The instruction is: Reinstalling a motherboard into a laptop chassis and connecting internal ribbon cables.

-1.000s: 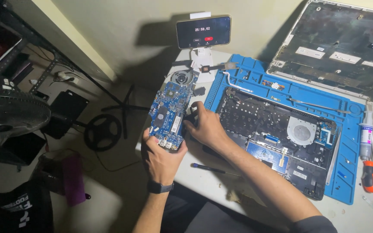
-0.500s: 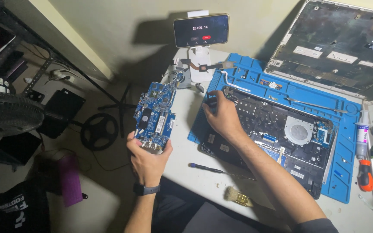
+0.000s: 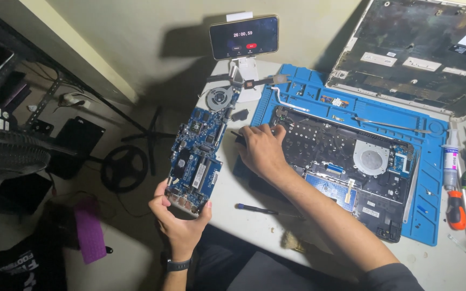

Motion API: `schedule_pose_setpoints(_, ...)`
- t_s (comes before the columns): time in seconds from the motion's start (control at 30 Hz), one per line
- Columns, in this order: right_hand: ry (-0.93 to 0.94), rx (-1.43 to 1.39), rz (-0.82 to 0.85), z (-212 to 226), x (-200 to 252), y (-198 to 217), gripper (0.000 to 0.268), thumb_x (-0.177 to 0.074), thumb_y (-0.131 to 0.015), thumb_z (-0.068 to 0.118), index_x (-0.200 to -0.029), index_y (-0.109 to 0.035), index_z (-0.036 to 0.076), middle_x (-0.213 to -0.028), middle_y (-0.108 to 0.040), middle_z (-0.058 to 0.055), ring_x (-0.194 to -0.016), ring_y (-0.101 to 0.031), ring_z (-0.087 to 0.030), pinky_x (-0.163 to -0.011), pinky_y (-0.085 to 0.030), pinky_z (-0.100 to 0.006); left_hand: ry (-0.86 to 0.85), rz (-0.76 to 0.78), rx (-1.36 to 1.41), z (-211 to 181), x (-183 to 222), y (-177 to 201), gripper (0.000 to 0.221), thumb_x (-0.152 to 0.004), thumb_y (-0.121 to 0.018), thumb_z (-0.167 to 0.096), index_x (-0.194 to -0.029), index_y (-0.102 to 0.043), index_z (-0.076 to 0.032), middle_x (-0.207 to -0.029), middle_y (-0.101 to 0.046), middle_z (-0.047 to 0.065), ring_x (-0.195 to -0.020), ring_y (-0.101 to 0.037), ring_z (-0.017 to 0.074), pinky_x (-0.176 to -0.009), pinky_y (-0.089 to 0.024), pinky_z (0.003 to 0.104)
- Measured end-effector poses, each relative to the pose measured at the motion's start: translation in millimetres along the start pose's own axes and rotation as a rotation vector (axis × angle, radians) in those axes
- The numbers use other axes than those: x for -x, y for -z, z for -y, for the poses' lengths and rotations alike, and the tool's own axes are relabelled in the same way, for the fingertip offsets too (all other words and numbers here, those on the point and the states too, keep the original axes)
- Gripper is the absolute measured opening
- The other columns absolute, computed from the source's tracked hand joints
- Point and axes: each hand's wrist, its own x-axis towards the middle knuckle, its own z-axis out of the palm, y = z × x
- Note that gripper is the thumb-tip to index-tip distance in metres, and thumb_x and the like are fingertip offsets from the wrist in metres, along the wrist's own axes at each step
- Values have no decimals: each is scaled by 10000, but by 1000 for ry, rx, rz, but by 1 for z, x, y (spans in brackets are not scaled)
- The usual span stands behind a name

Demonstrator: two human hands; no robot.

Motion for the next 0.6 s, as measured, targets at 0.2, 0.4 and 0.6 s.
schedule_pose_setpoints(0.2,-60,-801,37,-16,47,67,424,-926,-553,130,-1348,-561,93,-1314,-709,-92,-1213,-688,-230,-1019,-531,-380,-99,156,242,-14,-23,-6,702,-714,-760,-487,-999,-301,-39,-1326,-533,290,-1201,-599,368,-949,-507,400)
schedule_pose_setpoints(0.4,13,-1975,-82,-72,149,84,285,-962,-606,93,-1225,-498,75,-1005,-411,-28,-1207,-588,-276,-1124,-409,-460,-300,421,353,-28,-36,-38,792,-610,-841,-475,-985,-285,-54,-1325,-565,308,-1156,-665,374,-857,-523,375)
schedule_pose_setpoints(0.6,-448,-2012,-508,-122,247,68,246,-1094,-473,233,-925,-583,93,-820,-598,20,-1044,-707,-320,-1105,-432,-681,-501,738,409,-52,-41,-87,853,-530,-918,-463,-980,-319,-54,-1371,-599,211,-1029,-710,269,-688,-536,310)
